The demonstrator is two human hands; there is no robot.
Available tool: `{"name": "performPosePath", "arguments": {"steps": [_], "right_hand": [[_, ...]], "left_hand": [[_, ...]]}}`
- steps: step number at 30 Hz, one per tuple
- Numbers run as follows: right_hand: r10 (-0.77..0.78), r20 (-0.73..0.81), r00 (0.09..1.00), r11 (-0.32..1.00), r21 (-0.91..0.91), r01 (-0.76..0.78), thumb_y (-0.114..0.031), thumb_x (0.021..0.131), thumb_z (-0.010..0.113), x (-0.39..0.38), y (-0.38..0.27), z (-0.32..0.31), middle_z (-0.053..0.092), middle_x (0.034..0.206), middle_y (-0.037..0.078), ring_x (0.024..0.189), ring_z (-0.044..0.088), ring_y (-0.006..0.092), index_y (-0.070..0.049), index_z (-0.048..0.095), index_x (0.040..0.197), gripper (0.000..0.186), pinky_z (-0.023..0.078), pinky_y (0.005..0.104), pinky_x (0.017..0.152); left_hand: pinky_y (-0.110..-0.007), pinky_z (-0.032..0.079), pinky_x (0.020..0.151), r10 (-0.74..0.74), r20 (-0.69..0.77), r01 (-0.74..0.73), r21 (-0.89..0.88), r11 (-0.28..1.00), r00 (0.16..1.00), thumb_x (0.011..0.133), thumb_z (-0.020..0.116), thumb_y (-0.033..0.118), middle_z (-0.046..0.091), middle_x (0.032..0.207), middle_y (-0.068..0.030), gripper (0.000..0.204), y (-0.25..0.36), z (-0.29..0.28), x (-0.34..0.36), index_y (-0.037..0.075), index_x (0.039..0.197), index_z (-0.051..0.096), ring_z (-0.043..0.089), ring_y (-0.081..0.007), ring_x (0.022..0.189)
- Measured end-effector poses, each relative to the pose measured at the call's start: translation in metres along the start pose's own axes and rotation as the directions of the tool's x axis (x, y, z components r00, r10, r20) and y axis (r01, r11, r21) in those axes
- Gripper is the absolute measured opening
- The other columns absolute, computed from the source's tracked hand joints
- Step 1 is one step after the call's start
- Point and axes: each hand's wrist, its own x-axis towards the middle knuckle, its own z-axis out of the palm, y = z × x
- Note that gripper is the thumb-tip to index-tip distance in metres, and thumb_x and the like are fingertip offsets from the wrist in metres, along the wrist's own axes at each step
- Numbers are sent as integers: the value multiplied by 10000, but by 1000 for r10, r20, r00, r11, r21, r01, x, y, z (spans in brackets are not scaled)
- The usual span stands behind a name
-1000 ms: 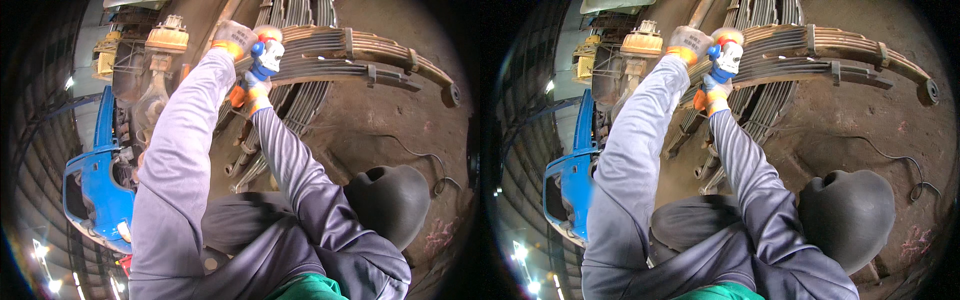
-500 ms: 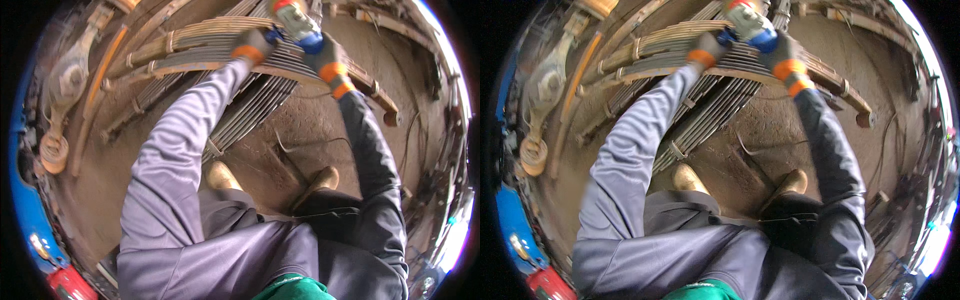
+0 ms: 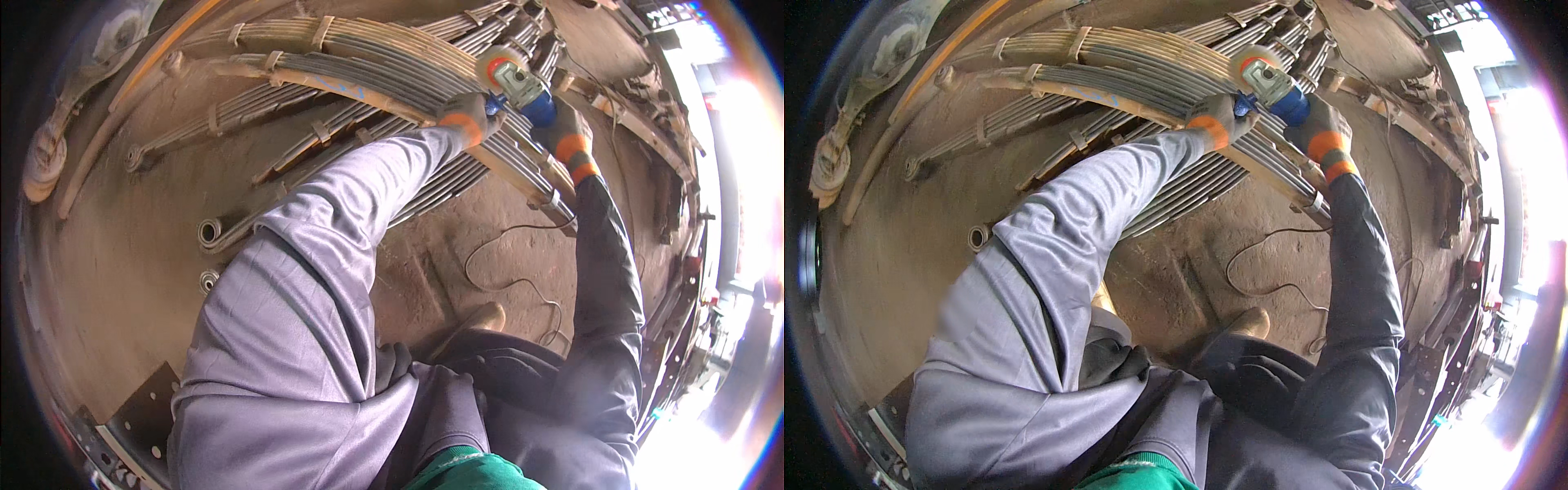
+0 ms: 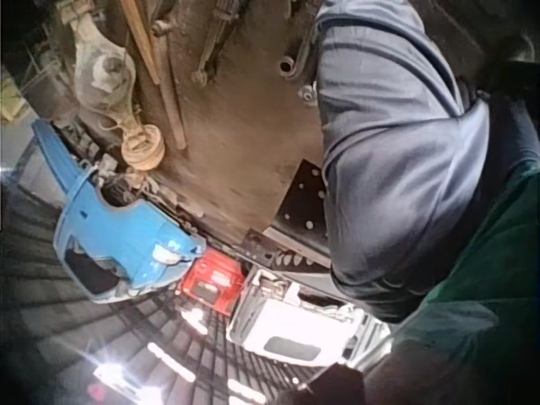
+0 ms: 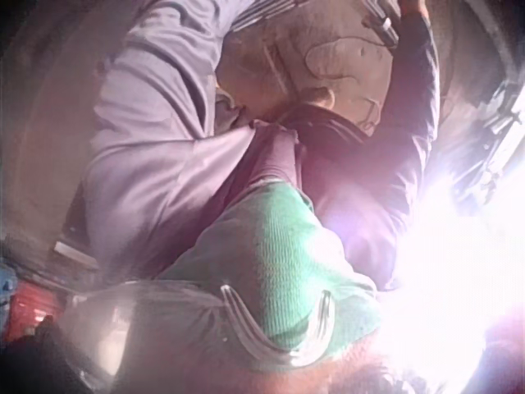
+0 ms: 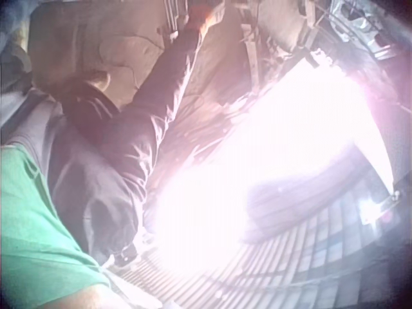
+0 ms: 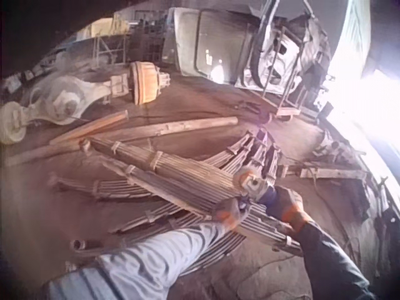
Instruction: The person uses an angle grinder to smooth the surfaces of multiple metal rods laid on the floor. They repeatedly reposition the rods and adjust their stance while grinding different sections, producing visible sparks throughout the process.
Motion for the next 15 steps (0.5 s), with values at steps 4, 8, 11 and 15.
{"name": "performPosePath", "arguments": {"steps": [4, 8, 11, 15], "right_hand": [[1, -6, 1000, 1000, -12, -1, -372, 692, 794, -4, 5, 1, 761, 1083, 149, 1032, 725, 358, -178, 717, 1176, 527, 559, 454, 889], [-50, -22, 999, 998, 33, 50, -368, 682, 808, -2, -5, 3, 763, 1081, 145, 1034, 725, 353, -178, 716, 1182, 542, 558, 448, 886], [-13, -1, 1000, 999, 49, 13, -367, 677, 817, -16, 15, 10, 765, 1079, 138, 1038, 727, 343, -181, 713, 1191, 557, 557, 445, 887], [13, -25, 1000, 998, 59, -11, -371, 679, 824, -28, 4, 5, 767, 1076, 132, 1034, 730, 335, -186, 709, 1199, 564, 557, 444, 888]], "left_hand": [[-460, 566, 874, 5, 30, -4, -15, 1000, 1000, 865, 723, 524, 774, 1007, -127, 442, 1, 8, 2, 145, 1089, 752, 738, -330, 979], [-461, 566, 860, 107, -112, -113, -56, 992, 988, 872, 727, 513, 772, 989, -145, 446, -36, 36, 28, 134, 1106, 738, 740, -335, 970], [-442, 571, 839, 138, -89, -136, 29, 990, 986, 864, 752, 492, 773, 959, -151, 413, -17, 41, 17, 117, 1036, 747, 746, -336, 940], [-443, 572, 837, 89, -33, -88, 21, 996, 996, 874, 747, 489, 775, 972, -146, 403, -12, 32, 7, 109, 1008, 757, 744, -330, 946]]}}
